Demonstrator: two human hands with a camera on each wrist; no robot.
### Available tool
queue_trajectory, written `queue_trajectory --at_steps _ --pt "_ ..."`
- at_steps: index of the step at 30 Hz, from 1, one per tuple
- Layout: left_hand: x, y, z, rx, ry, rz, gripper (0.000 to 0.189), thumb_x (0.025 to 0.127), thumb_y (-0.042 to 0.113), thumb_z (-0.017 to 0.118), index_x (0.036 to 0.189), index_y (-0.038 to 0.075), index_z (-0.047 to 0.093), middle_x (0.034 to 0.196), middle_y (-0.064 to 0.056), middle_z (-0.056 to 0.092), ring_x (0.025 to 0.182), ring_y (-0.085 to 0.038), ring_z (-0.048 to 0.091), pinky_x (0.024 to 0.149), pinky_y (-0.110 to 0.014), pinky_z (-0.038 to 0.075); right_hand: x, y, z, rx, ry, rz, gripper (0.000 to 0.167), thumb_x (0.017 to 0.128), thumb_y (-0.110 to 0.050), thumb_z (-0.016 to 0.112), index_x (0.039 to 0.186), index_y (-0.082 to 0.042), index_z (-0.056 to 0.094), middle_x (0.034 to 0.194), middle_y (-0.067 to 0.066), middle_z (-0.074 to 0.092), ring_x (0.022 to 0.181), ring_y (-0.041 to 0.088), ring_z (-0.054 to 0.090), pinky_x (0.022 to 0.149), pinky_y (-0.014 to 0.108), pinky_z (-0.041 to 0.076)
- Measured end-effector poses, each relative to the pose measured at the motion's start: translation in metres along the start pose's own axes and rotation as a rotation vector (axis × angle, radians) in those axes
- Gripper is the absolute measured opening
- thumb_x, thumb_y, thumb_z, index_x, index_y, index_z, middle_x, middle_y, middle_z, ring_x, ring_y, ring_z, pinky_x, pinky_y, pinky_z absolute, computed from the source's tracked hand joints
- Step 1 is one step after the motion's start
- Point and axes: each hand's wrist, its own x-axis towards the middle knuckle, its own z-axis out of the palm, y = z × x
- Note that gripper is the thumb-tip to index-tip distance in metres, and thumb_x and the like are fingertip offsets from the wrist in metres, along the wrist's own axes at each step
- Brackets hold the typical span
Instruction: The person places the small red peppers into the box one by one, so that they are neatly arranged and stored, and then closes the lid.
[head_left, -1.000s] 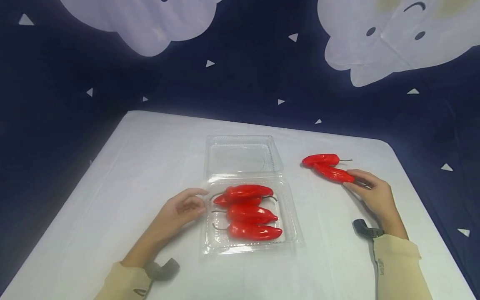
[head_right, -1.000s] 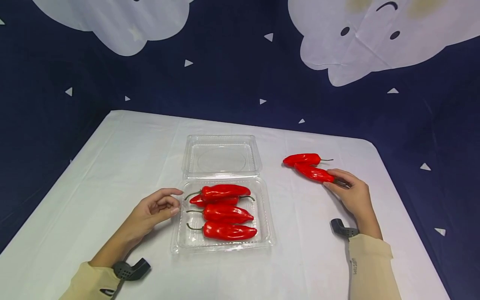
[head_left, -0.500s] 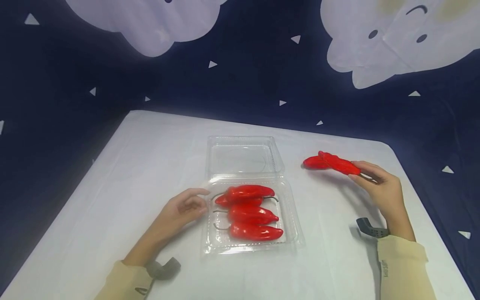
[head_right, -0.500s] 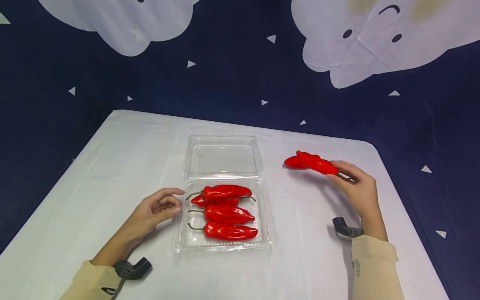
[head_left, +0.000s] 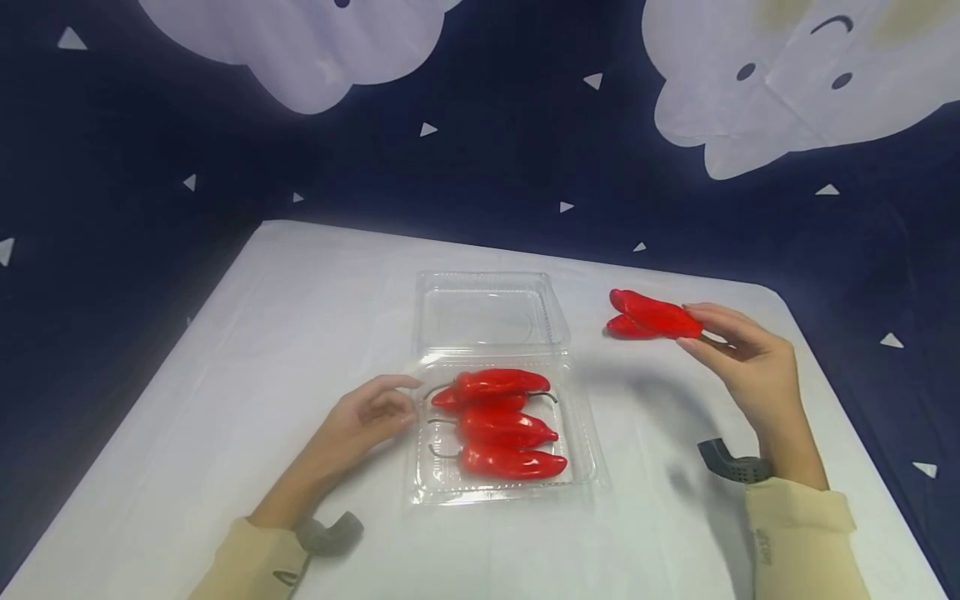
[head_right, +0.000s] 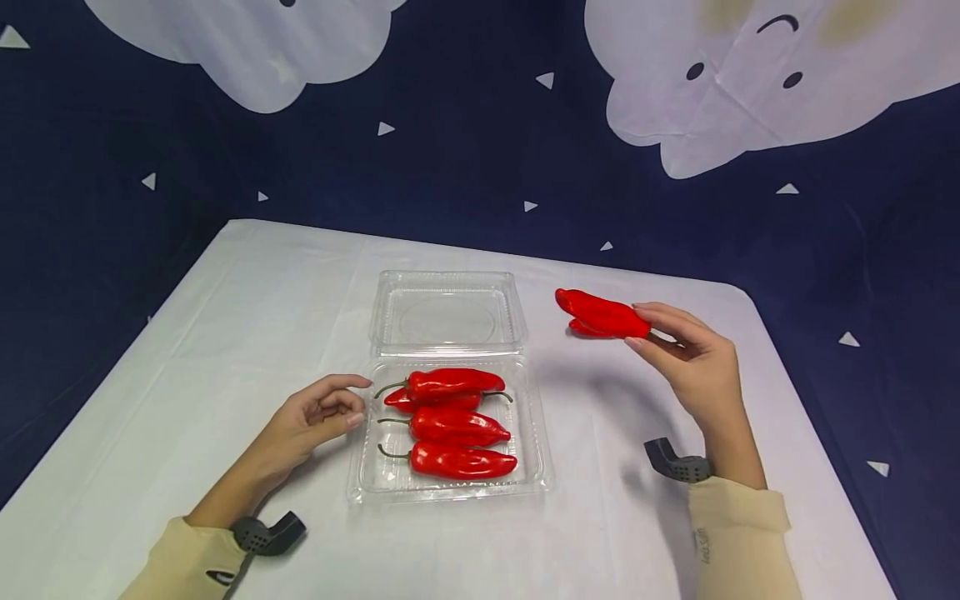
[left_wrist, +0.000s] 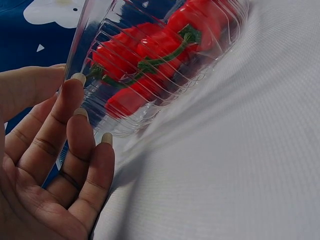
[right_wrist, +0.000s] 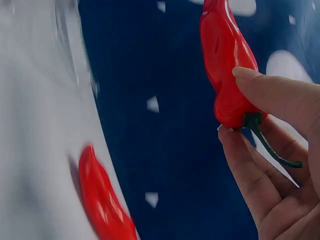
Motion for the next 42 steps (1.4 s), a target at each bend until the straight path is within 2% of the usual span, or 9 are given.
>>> queue_trajectory --at_steps 7,14,20,32,36,42 --pt "0.000 -0.001 0.000 -0.023 0.000 -0.003 0.043 0.096 0.013 0.071 0.137 0.016 0.059 0.109 -0.010 0.071 0.105 -0.022 0.067 0.097 -0.029 0.051 -0.012 -0.036 0.027 0.140 -0.128 -0.129 0.048 0.085 0.006 0.079 0.131 -0.005 0.069 0.134 0.010 0.065 0.118 0.022 0.062 0.087 0.023 0.056" --pt "0.000 0.001 0.000 -0.004 0.002 0.000 0.043 0.096 0.014 0.072 0.137 0.017 0.059 0.107 -0.008 0.072 0.104 -0.023 0.067 0.098 -0.030 0.050 -0.025 -0.054 0.050 0.226 -0.271 -0.245 0.049 0.081 0.016 0.077 0.127 0.000 0.070 0.130 0.015 0.065 0.115 0.025 0.063 0.087 0.028 0.057" --pt "0.000 0.001 -0.001 0.009 0.004 -0.004 0.043 0.097 0.014 0.071 0.138 0.017 0.059 0.108 -0.007 0.072 0.105 -0.023 0.067 0.098 -0.030 0.050 -0.033 -0.062 0.070 0.283 -0.409 -0.254 0.048 0.080 0.014 0.079 0.125 -0.001 0.071 0.126 0.012 0.068 0.119 0.026 0.062 0.089 0.036 0.058" --pt "0.001 0.000 -0.001 0.013 0.006 0.003 0.043 0.096 0.014 0.072 0.137 0.017 0.060 0.108 -0.006 0.072 0.104 -0.022 0.068 0.097 -0.032 0.051 -0.040 -0.065 0.077 0.070 -0.519 -0.284 0.042 0.083 -0.010 0.086 0.122 -0.020 0.075 0.123 -0.008 0.071 0.115 0.013 0.065 0.083 0.033 0.060" --pt "0.001 0.000 0.000 0.007 0.005 0.002 0.043 0.096 0.014 0.072 0.137 0.016 0.060 0.108 -0.007 0.072 0.105 -0.022 0.068 0.097 -0.031 0.050 -0.043 -0.065 0.082 0.013 -0.529 -0.267 0.043 0.082 -0.013 0.087 0.123 -0.023 0.075 0.122 -0.011 0.071 0.113 0.011 0.066 0.082 0.035 0.060" --pt "0.001 0.001 0.000 0.009 0.007 -0.002 0.043 0.096 0.014 0.072 0.137 0.017 0.060 0.108 -0.007 0.072 0.106 -0.022 0.068 0.099 -0.031 0.049 -0.050 -0.063 0.097 -0.014 -0.587 -0.219 0.044 0.082 -0.018 0.088 0.122 -0.030 0.074 0.121 -0.016 0.070 0.112 0.007 0.066 0.084 0.040 0.060"
